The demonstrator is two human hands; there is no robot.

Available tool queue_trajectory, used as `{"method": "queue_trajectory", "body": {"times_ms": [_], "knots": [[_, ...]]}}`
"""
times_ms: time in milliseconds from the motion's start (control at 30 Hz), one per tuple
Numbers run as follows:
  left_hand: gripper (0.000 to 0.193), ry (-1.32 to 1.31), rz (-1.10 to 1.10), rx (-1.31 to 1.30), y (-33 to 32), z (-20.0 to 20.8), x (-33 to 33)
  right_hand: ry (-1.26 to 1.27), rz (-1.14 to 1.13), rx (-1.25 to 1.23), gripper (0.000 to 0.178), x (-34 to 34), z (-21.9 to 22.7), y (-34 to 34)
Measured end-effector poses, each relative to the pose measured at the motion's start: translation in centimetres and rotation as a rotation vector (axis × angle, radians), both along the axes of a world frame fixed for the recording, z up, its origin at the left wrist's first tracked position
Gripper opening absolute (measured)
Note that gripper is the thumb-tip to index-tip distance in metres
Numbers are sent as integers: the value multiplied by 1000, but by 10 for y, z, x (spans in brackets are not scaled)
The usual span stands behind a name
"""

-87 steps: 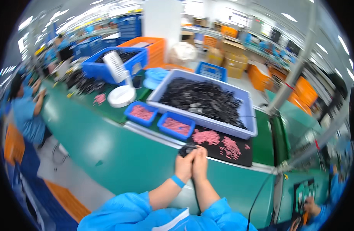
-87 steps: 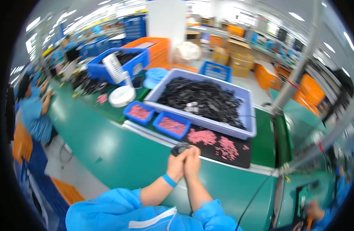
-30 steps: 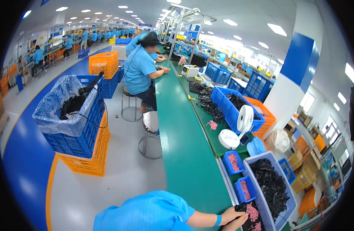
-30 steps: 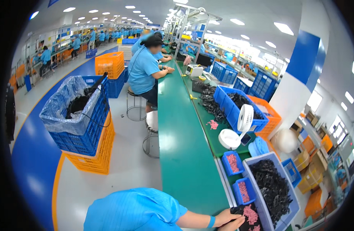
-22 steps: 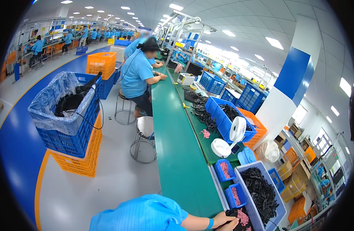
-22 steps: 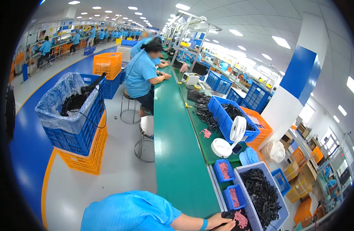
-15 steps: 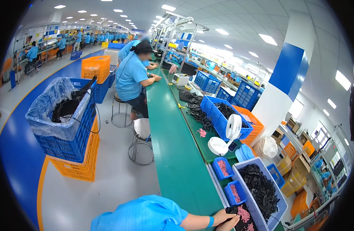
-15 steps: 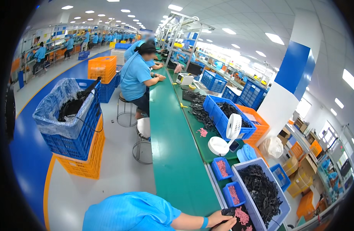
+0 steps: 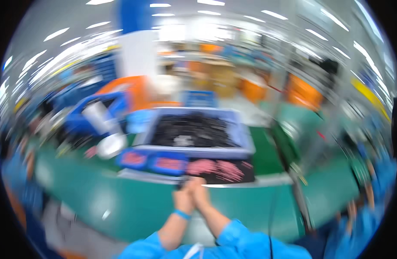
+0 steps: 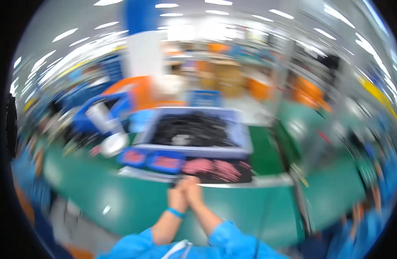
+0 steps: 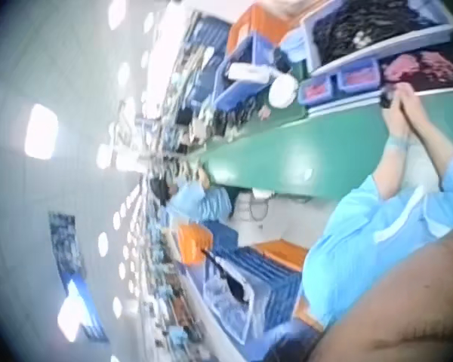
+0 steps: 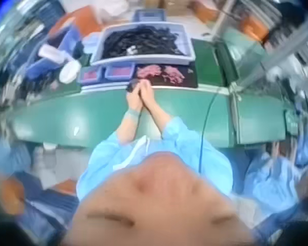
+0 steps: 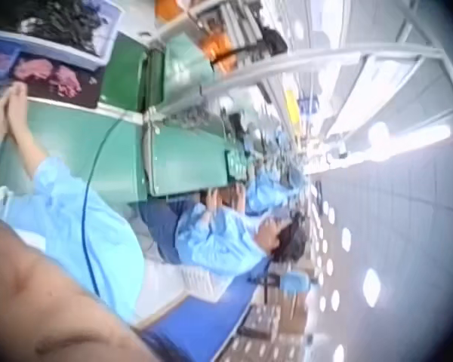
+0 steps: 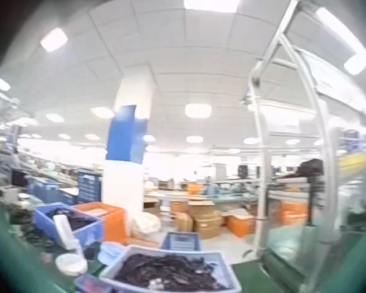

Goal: Assembling electronic components onto circuit boards and into housings at a factory workstation.

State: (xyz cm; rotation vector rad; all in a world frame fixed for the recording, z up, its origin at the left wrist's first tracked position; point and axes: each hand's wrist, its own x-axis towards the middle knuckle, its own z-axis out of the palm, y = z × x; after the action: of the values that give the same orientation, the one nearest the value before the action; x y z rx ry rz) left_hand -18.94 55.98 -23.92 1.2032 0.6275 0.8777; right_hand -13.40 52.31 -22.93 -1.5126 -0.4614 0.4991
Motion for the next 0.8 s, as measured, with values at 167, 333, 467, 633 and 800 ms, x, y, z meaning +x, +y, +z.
{"method": "queue_trajectory", "body": {"times_ms": [167,333,467,633,800], "knots": [[28,-289,-189,-310,32,6,-20,-267,-40,338,18,-20,-4,29],[27,-268,-276,-422,0,41,-16,-184,-80,303,22,-22,14,1],[27,-206,-266,-402,-10,61,-18,-180,-89,291,27,-25,14,4],[27,-149,-165,-364,-13,78,-20,-182,-74,304,27,-27,16,13],[25,-146,-248,-469,4,63,-21,-159,-76,304,24,-27,20,15]]}}
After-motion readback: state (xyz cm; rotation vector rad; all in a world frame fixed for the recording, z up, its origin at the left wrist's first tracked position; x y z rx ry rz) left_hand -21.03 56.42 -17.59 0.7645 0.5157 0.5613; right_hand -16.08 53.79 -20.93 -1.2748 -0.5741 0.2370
